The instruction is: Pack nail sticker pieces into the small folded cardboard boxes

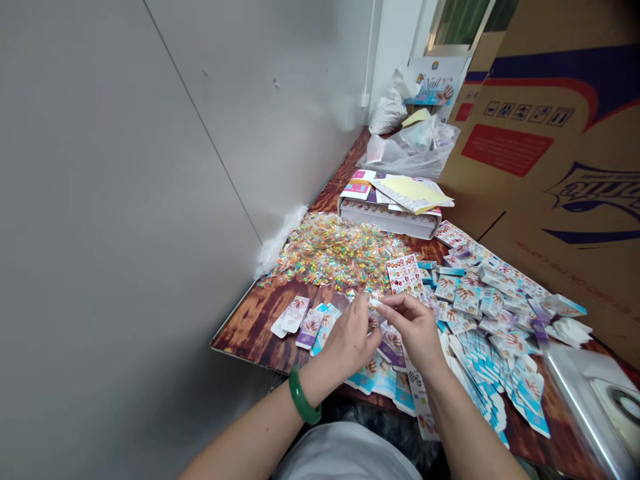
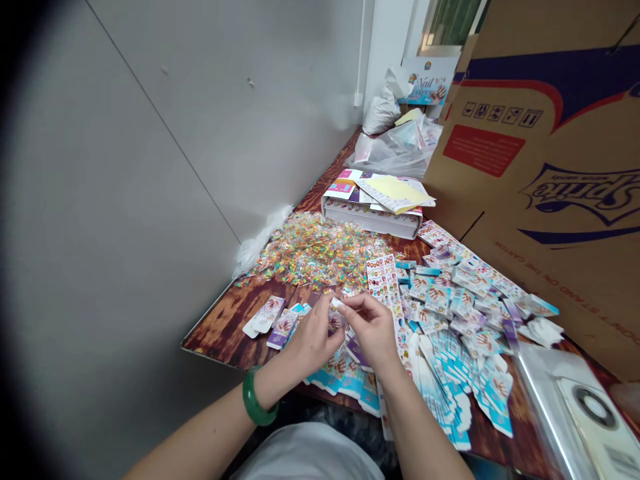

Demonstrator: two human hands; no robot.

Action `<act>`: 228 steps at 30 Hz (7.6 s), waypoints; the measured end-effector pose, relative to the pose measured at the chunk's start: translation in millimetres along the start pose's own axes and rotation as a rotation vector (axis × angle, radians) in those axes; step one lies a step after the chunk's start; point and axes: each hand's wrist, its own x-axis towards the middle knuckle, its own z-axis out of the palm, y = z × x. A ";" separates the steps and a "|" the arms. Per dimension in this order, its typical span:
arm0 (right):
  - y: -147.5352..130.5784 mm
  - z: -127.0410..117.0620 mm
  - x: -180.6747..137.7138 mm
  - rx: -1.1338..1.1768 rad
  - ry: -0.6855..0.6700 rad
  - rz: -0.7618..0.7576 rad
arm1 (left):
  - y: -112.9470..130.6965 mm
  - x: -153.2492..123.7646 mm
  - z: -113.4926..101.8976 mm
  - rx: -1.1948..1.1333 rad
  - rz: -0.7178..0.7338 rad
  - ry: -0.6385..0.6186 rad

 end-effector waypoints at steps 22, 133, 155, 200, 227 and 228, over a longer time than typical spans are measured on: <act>18.5 -42.0 7.5 -0.296 0.135 -0.096 | -65.8 4.1 -81.3 0.508 -0.476 -0.170; 12.7 12.9 -13.1 -0.138 0.022 -0.272 | -2.3 -2.8 -12.2 -0.063 0.003 0.011; 15.6 -55.6 2.4 -0.175 0.179 0.062 | -14.3 3.4 39.1 0.016 -0.261 -0.194; 19.4 -2.0 5.6 0.163 0.101 0.107 | -2.2 17.2 -21.4 -0.559 -0.176 -0.134; -1.1 -1.2 -0.6 -0.080 0.005 -0.063 | 10.2 -1.7 -30.1 -0.343 -0.032 -0.075; -3.2 2.2 0.5 -0.045 0.033 -0.059 | 10.1 -1.0 -27.8 -0.284 -0.017 -0.033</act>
